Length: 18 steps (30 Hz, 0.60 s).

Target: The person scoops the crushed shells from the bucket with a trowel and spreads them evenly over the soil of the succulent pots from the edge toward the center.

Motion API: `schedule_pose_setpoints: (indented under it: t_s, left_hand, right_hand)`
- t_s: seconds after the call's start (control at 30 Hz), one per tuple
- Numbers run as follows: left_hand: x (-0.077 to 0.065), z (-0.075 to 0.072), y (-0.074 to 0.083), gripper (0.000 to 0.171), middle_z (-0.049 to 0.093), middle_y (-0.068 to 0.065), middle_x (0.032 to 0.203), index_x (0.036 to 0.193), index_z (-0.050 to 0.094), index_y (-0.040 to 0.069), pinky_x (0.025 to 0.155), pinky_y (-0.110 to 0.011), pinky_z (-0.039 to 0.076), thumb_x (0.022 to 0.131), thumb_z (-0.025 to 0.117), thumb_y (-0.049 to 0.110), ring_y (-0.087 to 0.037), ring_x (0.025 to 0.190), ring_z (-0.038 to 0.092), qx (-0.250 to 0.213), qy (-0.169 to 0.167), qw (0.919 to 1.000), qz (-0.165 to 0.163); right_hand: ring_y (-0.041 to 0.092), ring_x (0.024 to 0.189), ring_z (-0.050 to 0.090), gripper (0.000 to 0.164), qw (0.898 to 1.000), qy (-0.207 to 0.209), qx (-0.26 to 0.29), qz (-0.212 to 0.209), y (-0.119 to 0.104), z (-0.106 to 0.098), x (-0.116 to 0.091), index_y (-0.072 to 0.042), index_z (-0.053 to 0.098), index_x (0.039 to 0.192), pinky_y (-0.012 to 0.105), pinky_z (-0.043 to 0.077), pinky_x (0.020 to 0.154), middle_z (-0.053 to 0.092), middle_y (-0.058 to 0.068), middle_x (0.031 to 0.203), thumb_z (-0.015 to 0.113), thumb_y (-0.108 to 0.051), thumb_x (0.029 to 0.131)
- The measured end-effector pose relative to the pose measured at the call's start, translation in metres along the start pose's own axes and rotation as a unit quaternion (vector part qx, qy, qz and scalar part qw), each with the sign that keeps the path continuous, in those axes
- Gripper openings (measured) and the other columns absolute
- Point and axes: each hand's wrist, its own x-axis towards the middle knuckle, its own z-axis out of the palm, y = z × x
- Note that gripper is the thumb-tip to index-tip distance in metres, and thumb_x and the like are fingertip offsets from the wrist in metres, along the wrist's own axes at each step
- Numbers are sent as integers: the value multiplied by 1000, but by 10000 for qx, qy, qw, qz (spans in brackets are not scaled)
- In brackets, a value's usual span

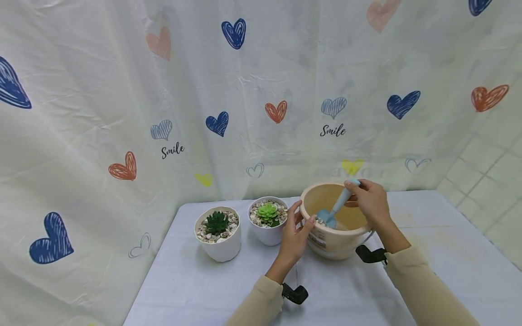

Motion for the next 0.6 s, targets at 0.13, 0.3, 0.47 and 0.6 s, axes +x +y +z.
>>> schedule_pose_setpoints:
  t_s: [0.13,0.3,0.47,0.6]
  left_hand:
    - [0,0,0,62,49,-4,146,147,27,40,103,-37,45,93,56,50,-10,131,47,-9,28,10000,-42]
    - [-1,0,2,63,49,-4,145,148,27,38,102,-38,46,94,55,49,-13,132,47,8,4,10000,56]
    - [-1,0,3,64,49,-5,145,150,26,35,101,-38,47,94,54,49,-16,132,48,45,-3,9999,130]
    - [-1,0,2,63,49,-6,145,149,26,35,101,-38,47,94,54,48,-15,131,48,48,21,9999,121]
  right_hand:
    - [10,69,71,54,9992,141,294,234,-4,-3,0,2,58,121,35,59,66,67,-9,78,58,-44,93]
    - [11,69,72,57,9963,95,709,468,-5,-11,-1,5,53,125,33,59,67,67,-8,79,58,-42,93]
    - [11,69,72,51,9837,174,1639,720,-3,-21,-2,3,52,122,29,58,64,64,-4,84,63,-37,91]
    - [11,66,71,39,9729,364,2151,767,1,-27,-5,-2,55,112,28,57,62,64,-3,83,66,-31,90]
